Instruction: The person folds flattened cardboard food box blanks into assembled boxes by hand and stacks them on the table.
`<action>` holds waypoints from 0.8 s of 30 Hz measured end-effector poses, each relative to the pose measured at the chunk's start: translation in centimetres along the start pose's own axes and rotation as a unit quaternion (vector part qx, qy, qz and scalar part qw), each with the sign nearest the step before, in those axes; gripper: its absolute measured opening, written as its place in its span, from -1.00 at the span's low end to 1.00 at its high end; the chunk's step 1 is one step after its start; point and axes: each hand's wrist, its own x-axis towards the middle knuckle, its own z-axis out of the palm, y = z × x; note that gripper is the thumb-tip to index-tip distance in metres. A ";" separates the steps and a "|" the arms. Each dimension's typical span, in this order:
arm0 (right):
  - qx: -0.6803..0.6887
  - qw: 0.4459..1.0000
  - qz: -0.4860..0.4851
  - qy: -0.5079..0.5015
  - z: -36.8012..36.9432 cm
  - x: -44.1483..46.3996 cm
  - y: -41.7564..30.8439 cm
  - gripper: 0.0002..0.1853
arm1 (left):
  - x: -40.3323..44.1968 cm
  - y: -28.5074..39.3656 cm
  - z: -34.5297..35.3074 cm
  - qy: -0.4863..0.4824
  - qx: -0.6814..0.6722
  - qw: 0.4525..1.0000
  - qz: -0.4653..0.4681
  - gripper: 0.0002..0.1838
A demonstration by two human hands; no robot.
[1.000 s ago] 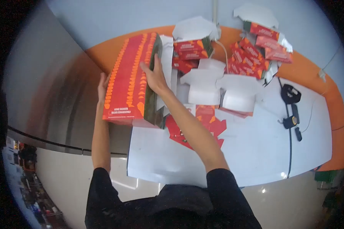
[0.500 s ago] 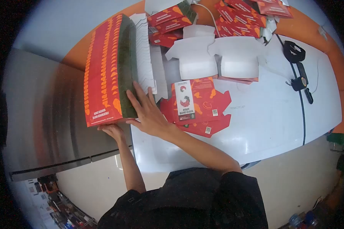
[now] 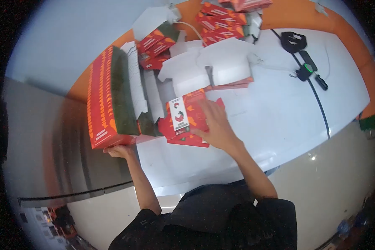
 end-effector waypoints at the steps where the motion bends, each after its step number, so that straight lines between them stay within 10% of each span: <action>1: -0.073 0.997 0.022 -0.007 -1.4 -1.5 1.0 0.09 | -0.4 0.6 0.6 0.010 -0.017 1.000 0.001 -0.01; 6: 0.196 0.927 0.271 0.169 0.7 -9.8 6.1 0.19 | 0.2 0.2 0.2 -0.010 0.011 0.999 0.045 -0.03; 10: 0.679 0.641 0.357 0.027 5.1 -11.1 5.5 0.14 | -3.6 1.9 1.3 0.017 -0.035 0.999 0.035 -0.12; 15: 0.605 0.729 0.311 0.072 6.8 -6.6 4.2 -0.44 | -14.2 5.1 -1.1 0.028 0.061 0.997 0.024 -0.26; 20: 0.564 0.761 0.298 0.115 -2.6 -4.5 6.7 -0.81 | -18.7 7.1 -2.6 -0.503 0.004 0.864 -0.038 -0.37; 24: 0.503 0.805 0.314 0.009 -10.1 -3.5 11.1 -0.77 | -19.7 11.6 3.8 -0.626 0.190 0.756 0.021 -0.09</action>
